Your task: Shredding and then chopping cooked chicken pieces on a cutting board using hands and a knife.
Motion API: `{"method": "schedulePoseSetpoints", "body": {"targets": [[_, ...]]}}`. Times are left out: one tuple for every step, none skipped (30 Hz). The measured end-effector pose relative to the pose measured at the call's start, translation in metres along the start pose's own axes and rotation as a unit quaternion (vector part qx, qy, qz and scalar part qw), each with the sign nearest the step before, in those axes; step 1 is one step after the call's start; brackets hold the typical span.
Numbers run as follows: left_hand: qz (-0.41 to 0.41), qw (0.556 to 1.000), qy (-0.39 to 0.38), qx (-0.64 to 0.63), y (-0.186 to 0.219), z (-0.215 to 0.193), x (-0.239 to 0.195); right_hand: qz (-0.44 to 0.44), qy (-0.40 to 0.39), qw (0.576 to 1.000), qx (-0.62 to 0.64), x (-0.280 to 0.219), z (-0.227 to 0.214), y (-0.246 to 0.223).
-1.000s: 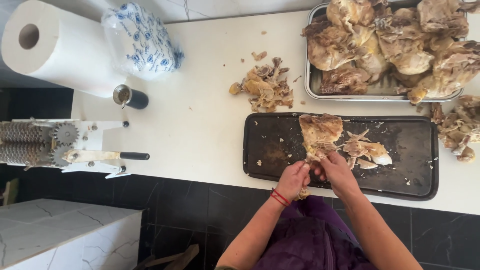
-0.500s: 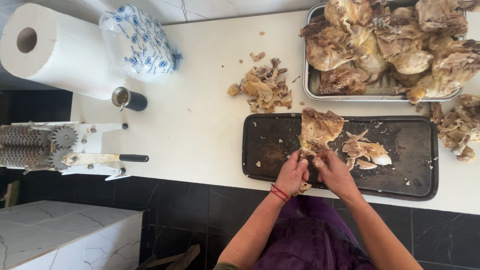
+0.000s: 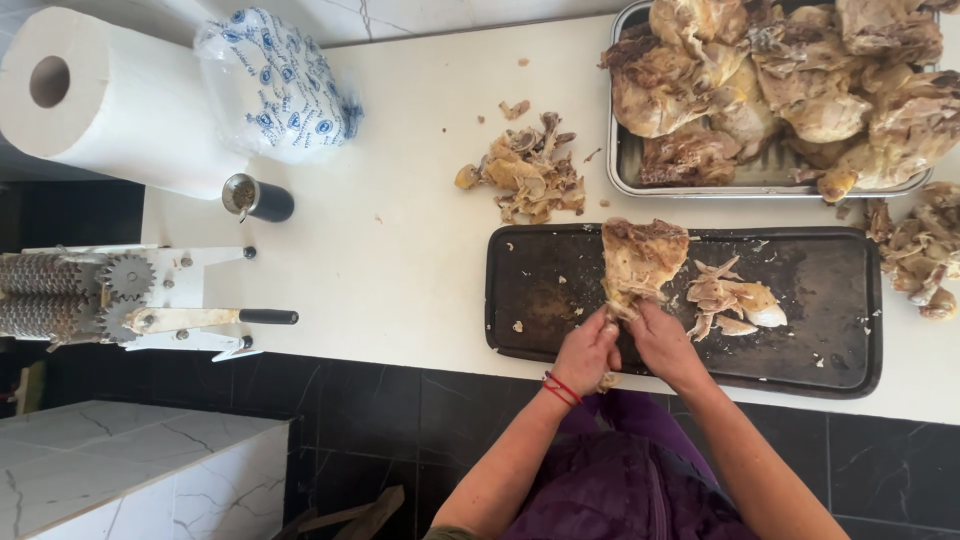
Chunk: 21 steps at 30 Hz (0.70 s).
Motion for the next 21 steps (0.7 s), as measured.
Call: {"method": "schedulePoseSetpoints", "body": {"targets": [[-0.001, 1.000, 0.000, 0.000, -0.012, -0.002, 0.004, 0.001, 0.000, 1.000, 0.000, -0.005, -0.002, -0.002], [-0.003, 0.999, 0.002, -0.038, -0.023, -0.004, 0.009, -0.021, 0.012, 1.000, -0.015, -0.010, -0.006, -0.005], [-0.004, 0.997, 0.005, -0.076, -0.034, -0.006, 0.013, -0.044, 0.024, 0.998, -0.031, -0.014, -0.010, -0.009], [-0.003, 0.997, 0.006, -0.077, -0.034, -0.009, 0.014, -0.045, 0.024, 0.998, -0.033, -0.020, -0.017, -0.018], [-0.012, 0.986, -0.007, -0.164, -0.034, -0.010, 0.015, -0.013, 0.038, 0.999, -0.024, -0.025, -0.025, -0.026], [-0.022, 0.968, -0.019, -0.250, -0.034, -0.012, 0.015, 0.021, 0.053, 0.998, -0.014, -0.031, -0.033, -0.034], [-0.022, 0.968, -0.019, -0.250, -0.022, -0.013, 0.010, 0.020, 0.052, 0.998, -0.015, -0.033, -0.035, -0.042], [-0.040, 0.960, -0.059, -0.270, -0.010, -0.012, 0.006, 0.012, 0.081, 0.997, 0.003, -0.035, -0.039, -0.050], [-0.057, 0.951, -0.099, -0.289, 0.002, -0.010, 0.001, 0.004, 0.110, 0.994, 0.021, -0.038, -0.043, -0.058], [-0.056, 0.951, -0.101, -0.288, 0.003, -0.009, 0.001, 0.004, 0.113, 0.993, 0.022, -0.036, -0.045, -0.065], [-0.070, 0.944, -0.117, -0.299, 0.003, -0.007, 0.000, -0.028, 0.144, 0.989, -0.024, -0.035, -0.049, -0.074], [-0.085, 0.937, -0.131, -0.311, 0.003, -0.005, -0.001, -0.060, 0.173, 0.980, -0.071, -0.035, -0.053, -0.083], [-0.084, 0.938, -0.132, -0.310, 0.001, -0.004, 0.000, -0.060, 0.175, 0.980, -0.070, -0.034, -0.056, -0.092], [-0.081, 0.940, -0.130, -0.304, -0.002, -0.003, 0.000, -0.073, 0.178, 0.972, -0.138, -0.032, -0.058, -0.102], [-0.077, 0.943, -0.129, -0.297, -0.005, -0.002, 0.000, -0.086, 0.180, 0.958, -0.205, -0.031, -0.060, -0.111], [-0.078, 0.943, -0.128, -0.297, -0.009, -0.001, 0.000, -0.085, 0.179, 0.959, -0.204, -0.026, -0.058, -0.102], [-0.071, 0.946, -0.128, -0.288, -0.013, -0.001, 0.000, -0.102, 0.161, 0.954, -0.233, -0.022, -0.054, -0.094], [-0.063, 0.949, -0.129, -0.279, -0.016, 0.000, 0.001, -0.119, 0.143, 0.947, -0.263, -0.017, -0.051, -0.086], [-0.063, 0.949, -0.128, -0.280, -0.015, 0.000, 0.000, -0.119, 0.142, 0.947, -0.263, -0.015, -0.050, -0.081], [-0.064, 0.947, -0.132, -0.286, -0.012, 0.000, 0.000, -0.131, 0.133, 0.945, -0.267, -0.013, -0.049, -0.077], [-0.065, 0.944, -0.136, -0.293, -0.010, 0.000, 0.000, -0.144, 0.124, 0.944, -0.270, -0.011, -0.048, -0.072]]}}
Point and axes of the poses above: each hand's wrist, its own x-axis towards the middle knuckle, its own z-axis out of the palm, y = z × x, the point moved 3 cm from there along x, towards the middle knuckle, and after that the axes turned 2 degrees about z, right-handed, at the moved point
